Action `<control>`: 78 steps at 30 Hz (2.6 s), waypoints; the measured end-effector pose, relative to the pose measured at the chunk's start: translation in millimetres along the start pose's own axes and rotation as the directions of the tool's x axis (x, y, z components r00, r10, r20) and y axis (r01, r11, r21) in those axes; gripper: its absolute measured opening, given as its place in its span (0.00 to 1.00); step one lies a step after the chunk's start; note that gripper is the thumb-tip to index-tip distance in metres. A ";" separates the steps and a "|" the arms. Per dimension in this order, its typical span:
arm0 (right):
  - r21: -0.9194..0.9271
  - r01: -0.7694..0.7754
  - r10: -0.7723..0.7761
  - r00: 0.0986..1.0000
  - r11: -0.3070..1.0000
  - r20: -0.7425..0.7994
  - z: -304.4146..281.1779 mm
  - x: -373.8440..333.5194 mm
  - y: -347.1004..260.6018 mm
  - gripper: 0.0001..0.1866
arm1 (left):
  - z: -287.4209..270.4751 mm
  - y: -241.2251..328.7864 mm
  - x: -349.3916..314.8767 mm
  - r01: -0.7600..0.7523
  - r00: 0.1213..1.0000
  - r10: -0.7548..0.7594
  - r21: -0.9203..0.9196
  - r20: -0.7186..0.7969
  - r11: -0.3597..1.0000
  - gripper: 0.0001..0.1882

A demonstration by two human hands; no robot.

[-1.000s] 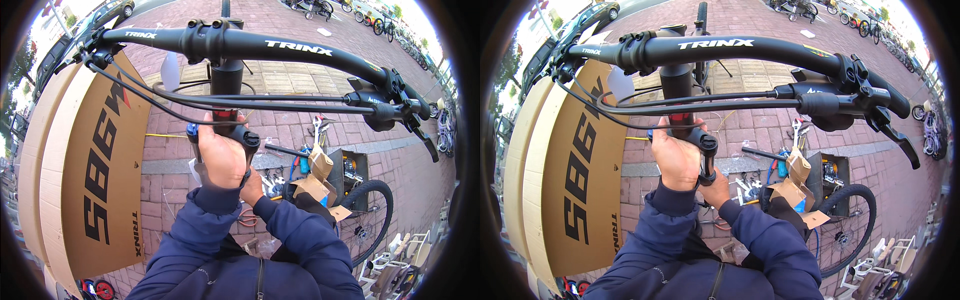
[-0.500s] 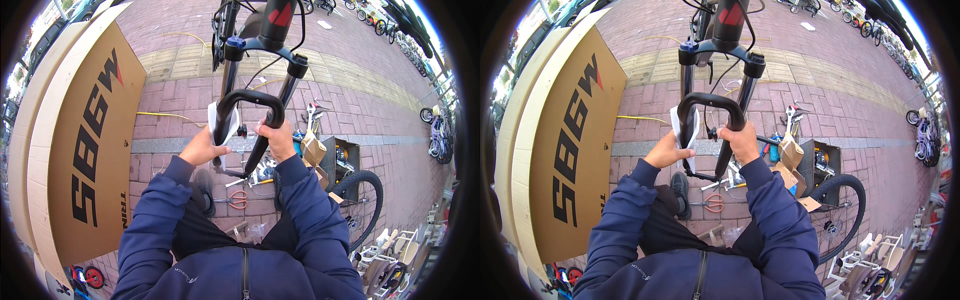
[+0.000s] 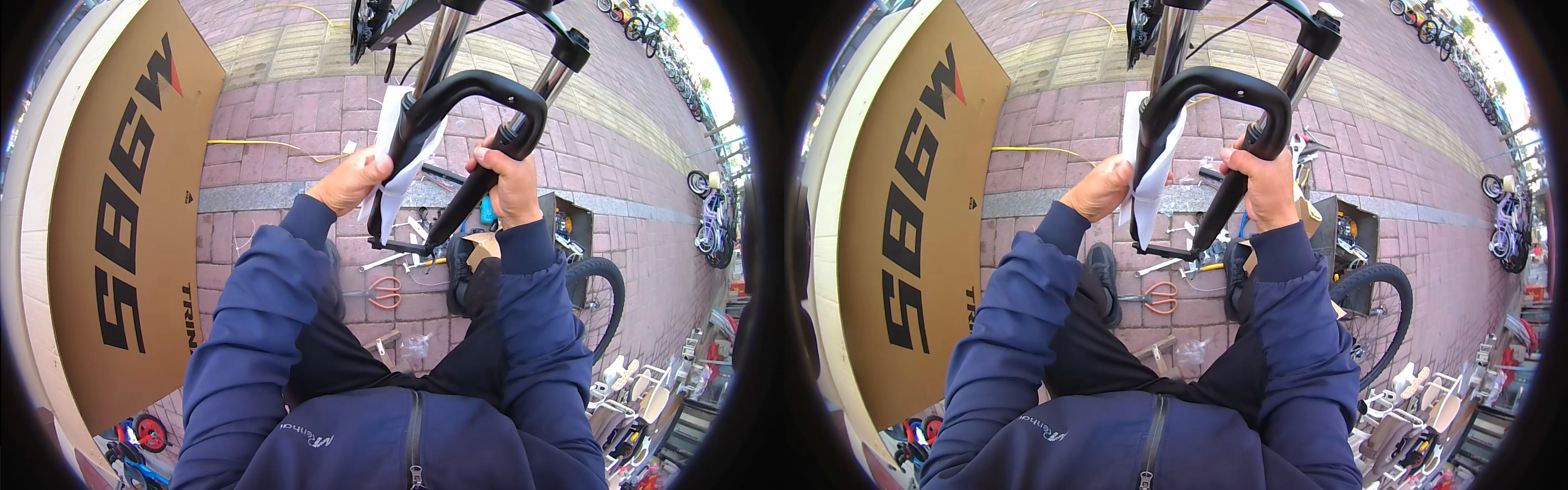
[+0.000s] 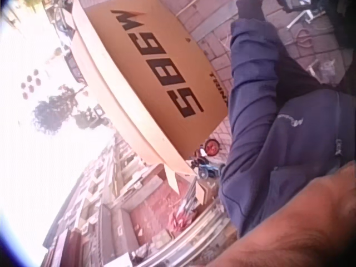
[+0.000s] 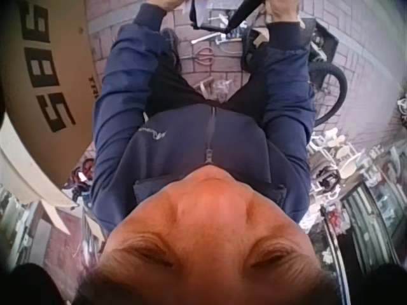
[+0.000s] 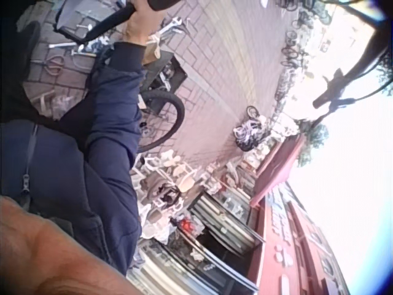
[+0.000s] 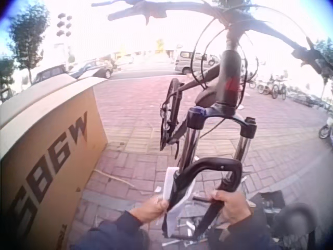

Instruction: The person installs a disc brake rotor onto a bicycle wheel using a screwdriver, then attaches a bell to the handlebar and removes protective packaging from the front fork. The wheel is set aside and the bicycle frame is repositioned during the process.

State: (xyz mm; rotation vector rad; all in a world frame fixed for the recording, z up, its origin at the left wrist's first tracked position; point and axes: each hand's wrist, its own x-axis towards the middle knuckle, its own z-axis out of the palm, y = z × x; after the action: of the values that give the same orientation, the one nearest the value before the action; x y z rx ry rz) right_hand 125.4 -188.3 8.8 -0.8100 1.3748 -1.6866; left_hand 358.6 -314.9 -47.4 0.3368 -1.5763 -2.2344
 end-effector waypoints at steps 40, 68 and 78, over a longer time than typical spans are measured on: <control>-0.005 0.019 -0.019 1.000 1.000 0.022 -5.6 7.1 -13.8 0.07 | -20.9 -14.6 -25.3 0.185 0.978 -0.127 0.414 -0.165 0.891 0.12; -0.003 0.013 -0.013 1.000 1.000 0.012 -1.8 2.8 -8.6 0.06 | -12.1 -1.0 -21.7 0.496 0.790 0.130 0.749 -0.599 0.439 0.13; -0.019 0.038 -0.038 0.999 0.999 0.021 4.8 1.6 -4.5 0.06 | 28.9 8.7 -35.8 0.332 0.718 -0.231 0.031 -0.656 0.943 0.11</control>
State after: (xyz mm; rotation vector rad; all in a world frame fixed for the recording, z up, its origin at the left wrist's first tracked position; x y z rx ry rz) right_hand 128.0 -191.5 14.2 -0.8674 1.3711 -1.6920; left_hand 380.5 -277.2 -30.2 1.3233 -1.3490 -1.8676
